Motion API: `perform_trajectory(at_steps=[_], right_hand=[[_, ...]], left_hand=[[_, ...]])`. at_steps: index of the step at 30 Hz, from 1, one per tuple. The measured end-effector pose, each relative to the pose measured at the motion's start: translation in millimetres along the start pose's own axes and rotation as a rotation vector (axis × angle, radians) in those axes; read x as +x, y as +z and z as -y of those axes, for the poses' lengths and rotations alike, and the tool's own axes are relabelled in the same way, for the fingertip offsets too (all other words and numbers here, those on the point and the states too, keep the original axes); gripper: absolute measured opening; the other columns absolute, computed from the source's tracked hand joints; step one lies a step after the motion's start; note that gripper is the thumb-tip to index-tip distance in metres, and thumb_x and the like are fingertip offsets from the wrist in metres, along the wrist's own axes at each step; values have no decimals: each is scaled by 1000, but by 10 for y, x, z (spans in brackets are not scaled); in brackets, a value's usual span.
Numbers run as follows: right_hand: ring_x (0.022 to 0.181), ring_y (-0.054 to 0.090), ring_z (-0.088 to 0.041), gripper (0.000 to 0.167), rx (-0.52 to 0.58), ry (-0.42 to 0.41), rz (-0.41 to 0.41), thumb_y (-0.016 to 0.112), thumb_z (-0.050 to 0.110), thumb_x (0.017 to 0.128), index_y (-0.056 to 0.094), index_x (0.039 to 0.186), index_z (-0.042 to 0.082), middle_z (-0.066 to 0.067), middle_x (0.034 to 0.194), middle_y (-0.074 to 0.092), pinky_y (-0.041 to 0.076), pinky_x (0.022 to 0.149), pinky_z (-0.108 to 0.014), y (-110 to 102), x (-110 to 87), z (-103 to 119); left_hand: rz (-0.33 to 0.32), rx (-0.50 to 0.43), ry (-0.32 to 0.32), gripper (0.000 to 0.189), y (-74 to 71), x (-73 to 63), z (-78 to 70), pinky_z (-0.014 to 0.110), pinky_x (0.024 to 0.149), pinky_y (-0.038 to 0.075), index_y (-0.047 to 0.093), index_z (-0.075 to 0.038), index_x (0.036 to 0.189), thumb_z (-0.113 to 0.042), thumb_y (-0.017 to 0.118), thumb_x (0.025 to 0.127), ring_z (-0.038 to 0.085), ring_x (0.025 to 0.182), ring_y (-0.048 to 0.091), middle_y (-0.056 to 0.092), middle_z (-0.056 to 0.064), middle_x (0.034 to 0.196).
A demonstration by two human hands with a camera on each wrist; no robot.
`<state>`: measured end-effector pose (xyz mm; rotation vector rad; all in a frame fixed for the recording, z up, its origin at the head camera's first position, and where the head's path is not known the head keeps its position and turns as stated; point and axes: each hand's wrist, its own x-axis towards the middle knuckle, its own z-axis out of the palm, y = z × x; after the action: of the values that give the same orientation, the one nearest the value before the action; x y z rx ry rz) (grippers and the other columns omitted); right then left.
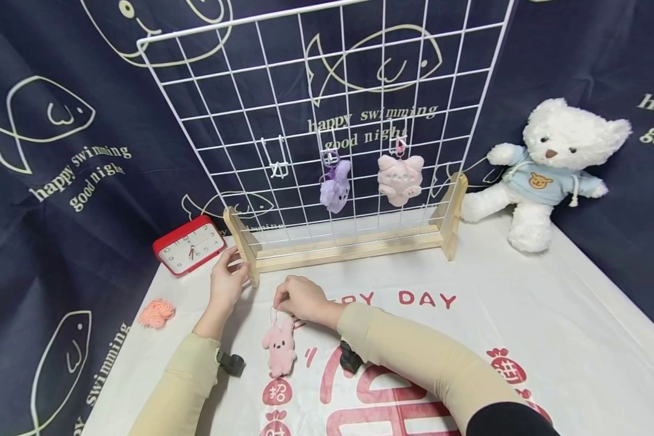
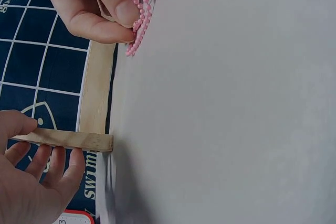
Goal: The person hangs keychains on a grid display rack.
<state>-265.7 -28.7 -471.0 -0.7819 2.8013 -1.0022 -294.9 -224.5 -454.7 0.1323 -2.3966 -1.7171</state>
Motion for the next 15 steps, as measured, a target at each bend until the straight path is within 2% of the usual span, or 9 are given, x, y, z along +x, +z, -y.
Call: perform_trajectory(at_steps=[9, 15], right_hand=[[74, 52, -6, 8, 15, 48, 4, 80, 15, 87, 78, 82, 20, 10, 82, 58, 46, 66, -24, -16, 9, 19], [73, 52, -5, 10, -14, 91, 2, 80, 23, 87, 74, 79, 23, 12, 81, 57, 46, 63, -24, 13, 37, 27]], left_hand=[[4, 2, 3, 52, 2, 12, 4, 12, 69, 55, 49, -1, 147, 1, 61, 97, 36, 118, 58, 58, 25, 135], [8, 1, 3, 51, -6, 23, 26, 12, 70, 55, 49, -1, 147, 1, 61, 97, 36, 119, 58, 58, 24, 134]])
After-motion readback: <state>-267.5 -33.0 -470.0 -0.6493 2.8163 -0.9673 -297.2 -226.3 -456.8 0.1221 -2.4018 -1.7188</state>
